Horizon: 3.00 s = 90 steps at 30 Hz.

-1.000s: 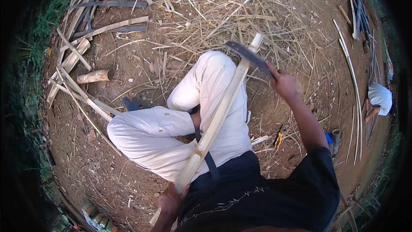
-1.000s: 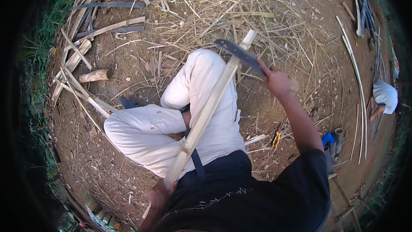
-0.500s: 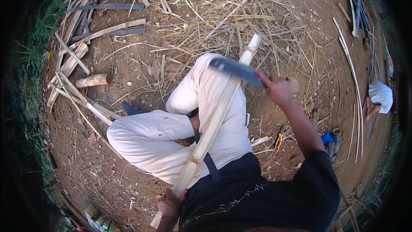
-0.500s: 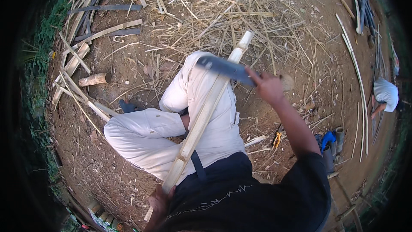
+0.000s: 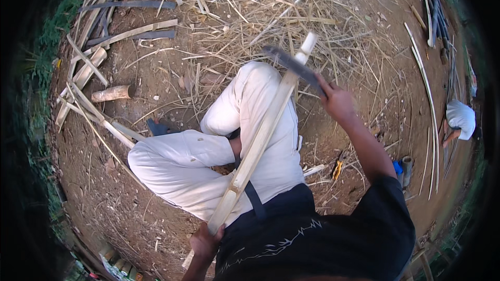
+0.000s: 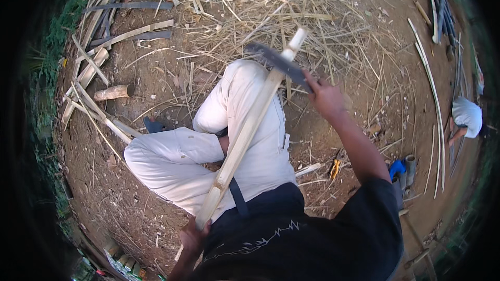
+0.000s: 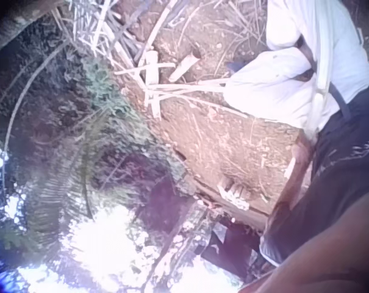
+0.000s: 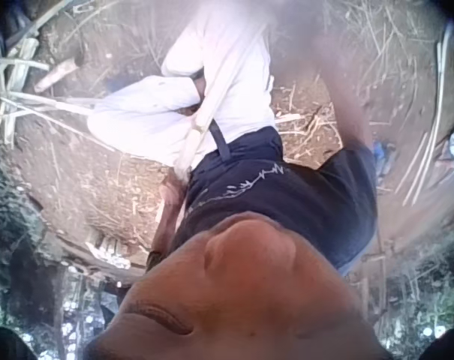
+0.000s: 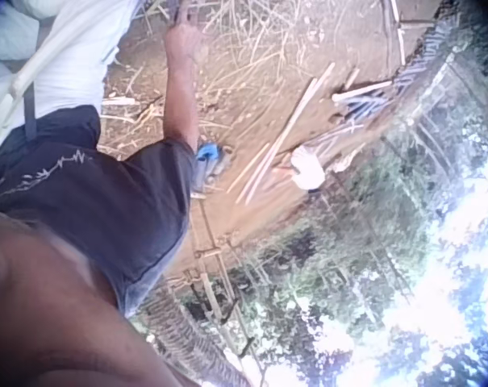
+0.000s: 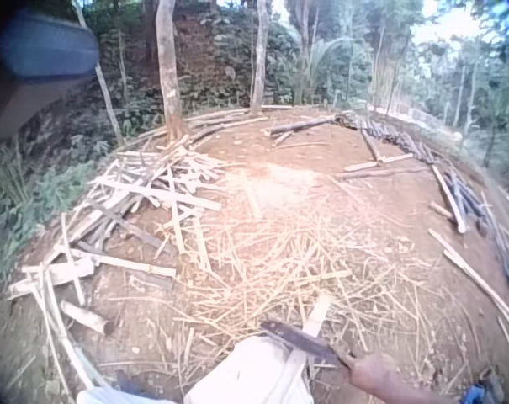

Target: The person scrapes a long strip of bamboo with a blade and whittles the end of a wooden handle.

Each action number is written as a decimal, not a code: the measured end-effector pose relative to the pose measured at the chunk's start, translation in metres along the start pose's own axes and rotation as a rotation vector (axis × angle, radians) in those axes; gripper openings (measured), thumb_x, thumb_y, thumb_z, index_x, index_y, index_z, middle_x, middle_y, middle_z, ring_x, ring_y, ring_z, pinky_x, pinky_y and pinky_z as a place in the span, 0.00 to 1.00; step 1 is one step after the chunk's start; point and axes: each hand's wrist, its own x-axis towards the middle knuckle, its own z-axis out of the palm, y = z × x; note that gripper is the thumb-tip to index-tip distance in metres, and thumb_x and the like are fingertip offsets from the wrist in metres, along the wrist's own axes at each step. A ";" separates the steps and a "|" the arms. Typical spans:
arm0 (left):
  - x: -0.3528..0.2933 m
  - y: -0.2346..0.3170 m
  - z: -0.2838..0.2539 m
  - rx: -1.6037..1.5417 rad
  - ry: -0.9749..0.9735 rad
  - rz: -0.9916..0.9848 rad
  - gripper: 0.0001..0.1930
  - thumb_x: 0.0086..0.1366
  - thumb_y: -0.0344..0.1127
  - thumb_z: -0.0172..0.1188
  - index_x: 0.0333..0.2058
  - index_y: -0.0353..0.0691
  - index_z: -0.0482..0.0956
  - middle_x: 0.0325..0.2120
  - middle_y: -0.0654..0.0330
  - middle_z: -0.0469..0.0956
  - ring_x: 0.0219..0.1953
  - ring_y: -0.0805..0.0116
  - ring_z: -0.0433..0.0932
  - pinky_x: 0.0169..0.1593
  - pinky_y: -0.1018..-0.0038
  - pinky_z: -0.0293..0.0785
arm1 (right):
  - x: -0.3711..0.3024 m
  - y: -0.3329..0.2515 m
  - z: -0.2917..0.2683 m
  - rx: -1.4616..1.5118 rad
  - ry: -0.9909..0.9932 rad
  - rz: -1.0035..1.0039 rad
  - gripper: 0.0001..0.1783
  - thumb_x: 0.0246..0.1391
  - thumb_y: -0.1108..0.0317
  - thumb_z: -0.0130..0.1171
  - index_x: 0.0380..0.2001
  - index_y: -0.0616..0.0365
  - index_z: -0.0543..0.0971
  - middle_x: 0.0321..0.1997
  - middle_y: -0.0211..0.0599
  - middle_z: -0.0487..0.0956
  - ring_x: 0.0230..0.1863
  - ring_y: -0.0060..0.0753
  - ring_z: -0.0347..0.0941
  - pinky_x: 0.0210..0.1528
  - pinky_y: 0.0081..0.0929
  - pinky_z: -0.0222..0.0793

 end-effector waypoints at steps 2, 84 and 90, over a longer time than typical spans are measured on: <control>-0.007 -0.006 0.003 0.021 -0.007 0.012 0.27 0.56 0.60 0.67 0.31 0.37 0.73 0.19 0.45 0.80 0.23 0.45 0.81 0.27 0.54 0.77 | -0.006 0.009 0.009 -0.176 -0.012 -0.107 0.43 0.52 0.66 0.62 0.70 0.28 0.58 0.30 0.44 0.78 0.25 0.49 0.78 0.31 0.46 0.77; 0.089 0.071 -0.055 -0.146 0.295 0.473 0.28 0.52 0.43 0.74 0.45 0.32 0.73 0.39 0.47 0.75 0.41 0.45 0.76 0.43 0.57 0.74 | -0.143 -0.066 0.125 0.677 0.091 0.880 0.32 0.52 0.71 0.58 0.63 0.58 0.68 0.29 0.54 0.77 0.26 0.46 0.72 0.32 0.40 0.68; 0.115 0.094 -0.004 -0.086 0.245 0.462 0.16 0.64 0.37 0.62 0.47 0.35 0.73 0.33 0.48 0.78 0.30 0.51 0.79 0.35 0.60 0.77 | -0.108 -0.065 0.090 0.787 0.231 0.740 0.30 0.54 0.71 0.56 0.62 0.61 0.69 0.28 0.53 0.76 0.24 0.42 0.70 0.31 0.38 0.67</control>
